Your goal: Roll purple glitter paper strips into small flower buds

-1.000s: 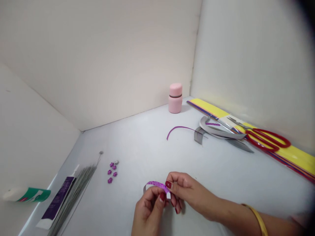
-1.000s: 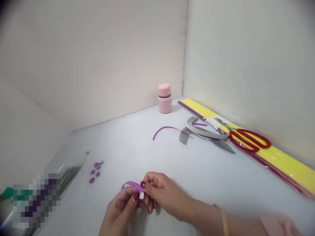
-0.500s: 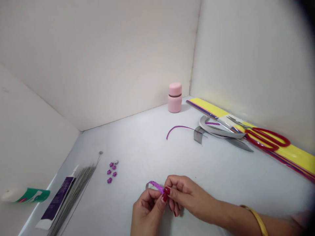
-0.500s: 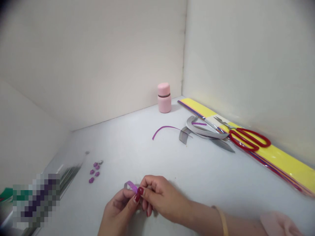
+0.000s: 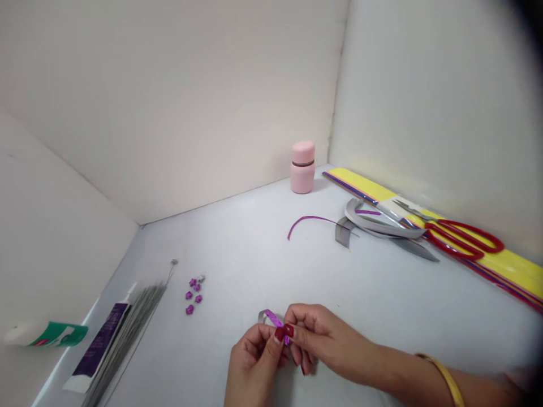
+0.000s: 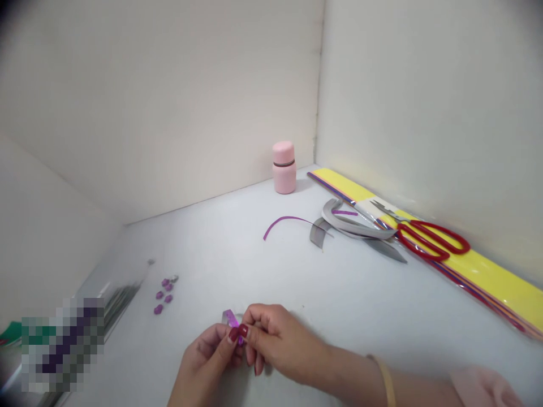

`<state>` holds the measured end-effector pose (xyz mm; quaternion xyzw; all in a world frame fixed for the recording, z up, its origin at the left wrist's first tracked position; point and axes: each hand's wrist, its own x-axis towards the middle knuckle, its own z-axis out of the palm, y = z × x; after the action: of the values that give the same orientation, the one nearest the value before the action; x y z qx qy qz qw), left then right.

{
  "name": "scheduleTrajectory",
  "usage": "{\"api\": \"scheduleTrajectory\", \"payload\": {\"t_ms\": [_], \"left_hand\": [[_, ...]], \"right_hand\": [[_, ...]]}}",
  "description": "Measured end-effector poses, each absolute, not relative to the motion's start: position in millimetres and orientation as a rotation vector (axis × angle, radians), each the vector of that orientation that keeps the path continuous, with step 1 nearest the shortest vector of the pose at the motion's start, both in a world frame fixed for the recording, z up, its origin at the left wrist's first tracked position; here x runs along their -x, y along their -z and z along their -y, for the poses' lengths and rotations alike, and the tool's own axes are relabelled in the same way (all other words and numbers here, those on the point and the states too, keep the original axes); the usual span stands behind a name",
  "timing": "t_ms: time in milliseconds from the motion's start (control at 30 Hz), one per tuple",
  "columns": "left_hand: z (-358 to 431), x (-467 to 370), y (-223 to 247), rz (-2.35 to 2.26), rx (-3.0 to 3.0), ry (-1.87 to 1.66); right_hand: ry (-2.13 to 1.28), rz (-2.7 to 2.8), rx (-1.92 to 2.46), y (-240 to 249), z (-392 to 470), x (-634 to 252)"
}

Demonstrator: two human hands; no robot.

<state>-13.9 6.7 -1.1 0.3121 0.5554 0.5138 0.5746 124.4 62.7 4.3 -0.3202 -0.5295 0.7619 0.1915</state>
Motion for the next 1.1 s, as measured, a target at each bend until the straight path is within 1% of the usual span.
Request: {"api": "scheduleTrajectory", "payload": {"t_ms": [267, 467, 600, 1100], "left_hand": [[-3.3, 14.8, 4.3, -1.435, -0.859, -1.241], [-6.9, 16.4, 0.1, -1.257, -0.604, -1.233], [-7.5, 16.1, 3.1, -1.315, -0.549, -1.247], [-5.0, 17.0, -1.4, -1.457, -0.745, -1.293]], "right_hand": [[-2.114, 1.535, 0.964, -8.3, -62.2, -126.3], [-2.153, 1.404, 0.922, -9.2, -65.4, -124.9], [-2.139, 1.377, 0.939, -8.0, -66.3, -124.8], [-2.096, 1.468, 0.933, -4.9, -65.7, -126.8]]}}
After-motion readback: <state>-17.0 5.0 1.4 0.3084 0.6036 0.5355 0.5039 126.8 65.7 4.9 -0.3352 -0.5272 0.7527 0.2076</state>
